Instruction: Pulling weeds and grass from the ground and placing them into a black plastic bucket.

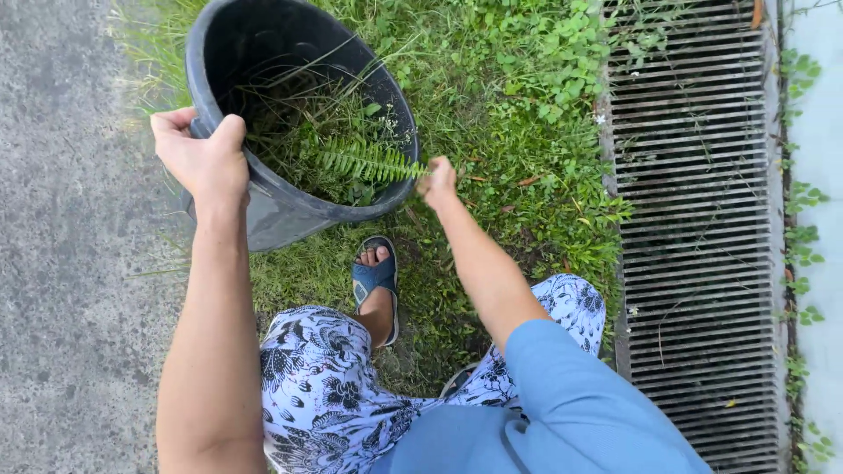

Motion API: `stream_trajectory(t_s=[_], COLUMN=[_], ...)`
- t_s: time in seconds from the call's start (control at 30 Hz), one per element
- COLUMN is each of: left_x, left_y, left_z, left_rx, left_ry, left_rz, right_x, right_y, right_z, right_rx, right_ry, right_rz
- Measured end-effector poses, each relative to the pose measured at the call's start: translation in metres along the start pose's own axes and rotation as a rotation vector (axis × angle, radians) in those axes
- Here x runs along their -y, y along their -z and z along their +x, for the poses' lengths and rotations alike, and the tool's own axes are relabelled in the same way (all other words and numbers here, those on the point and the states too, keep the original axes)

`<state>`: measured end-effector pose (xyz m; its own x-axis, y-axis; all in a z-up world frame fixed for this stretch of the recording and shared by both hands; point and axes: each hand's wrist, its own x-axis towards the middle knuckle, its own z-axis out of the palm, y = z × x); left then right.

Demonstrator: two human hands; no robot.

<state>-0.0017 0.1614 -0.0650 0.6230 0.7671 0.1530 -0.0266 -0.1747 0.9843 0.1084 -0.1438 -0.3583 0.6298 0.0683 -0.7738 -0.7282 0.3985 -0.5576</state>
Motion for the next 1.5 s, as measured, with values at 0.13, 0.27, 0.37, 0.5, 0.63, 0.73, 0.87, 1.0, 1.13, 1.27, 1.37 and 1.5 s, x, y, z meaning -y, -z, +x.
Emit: stream_trajectory(t_s=[0.13, 0.27, 0.37, 0.5, 0.63, 0.73, 0.87, 1.0, 1.13, 1.27, 1.37, 1.5], left_x=[0.007, 0.008, 0.004, -0.019, -0.013, -0.001, 0.003, 0.017, 0.017, 0.013, 0.034, 0.026], left_y=[-0.006, -0.021, -0.032, -0.05, -0.056, -0.046, -0.04, -0.029, -0.008, 0.001, 0.012, 0.012], left_z=[-0.005, -0.016, -0.035, -0.049, -0.053, -0.045, -0.04, -0.018, -0.001, 0.006, 0.014, 0.014], left_rx=[-0.013, -0.015, 0.038, 0.151, 0.182, 0.192, 0.201, 0.232, 0.223, 0.199, 0.17, 0.169], left_ry=[-0.05, -0.074, -0.174, -0.126, -0.161, -0.214, -0.133, -0.257, -0.135, -0.021, -0.098, -0.047], left_rz=[0.12, 0.227, 0.329, 0.371, 0.372, 0.388, 0.421, 0.393, 0.283, 0.16, 0.148, 0.023], right_x=[0.068, 0.138, 0.173, 0.147, 0.084, 0.089, 0.135, 0.145, 0.156, 0.136, 0.113, 0.087], right_y=[0.026, 0.058, 0.043, -0.044, -0.095, -0.074, 0.006, 0.161, 0.222, 0.212, 0.17, 0.122], right_z=[0.01, 0.01, -0.048, -0.101, -0.17, -0.165, -0.142, -0.043, -0.044, -0.03, -0.038, -0.021], right_rx=[0.02, 0.013, -0.032, -0.257, 0.614, 0.531, 0.251, -0.11, -0.323, -0.273, -0.074, -0.028], right_ry=[0.29, 0.546, 0.771, 1.243, 1.252, 1.185, 0.921, 0.644, 0.428, 0.207, 0.425, 0.715], right_rz=[-0.01, 0.061, 0.08, -0.233, -1.349, -1.224, -1.122, -1.329, -1.657, -1.814, -1.685, -1.415])
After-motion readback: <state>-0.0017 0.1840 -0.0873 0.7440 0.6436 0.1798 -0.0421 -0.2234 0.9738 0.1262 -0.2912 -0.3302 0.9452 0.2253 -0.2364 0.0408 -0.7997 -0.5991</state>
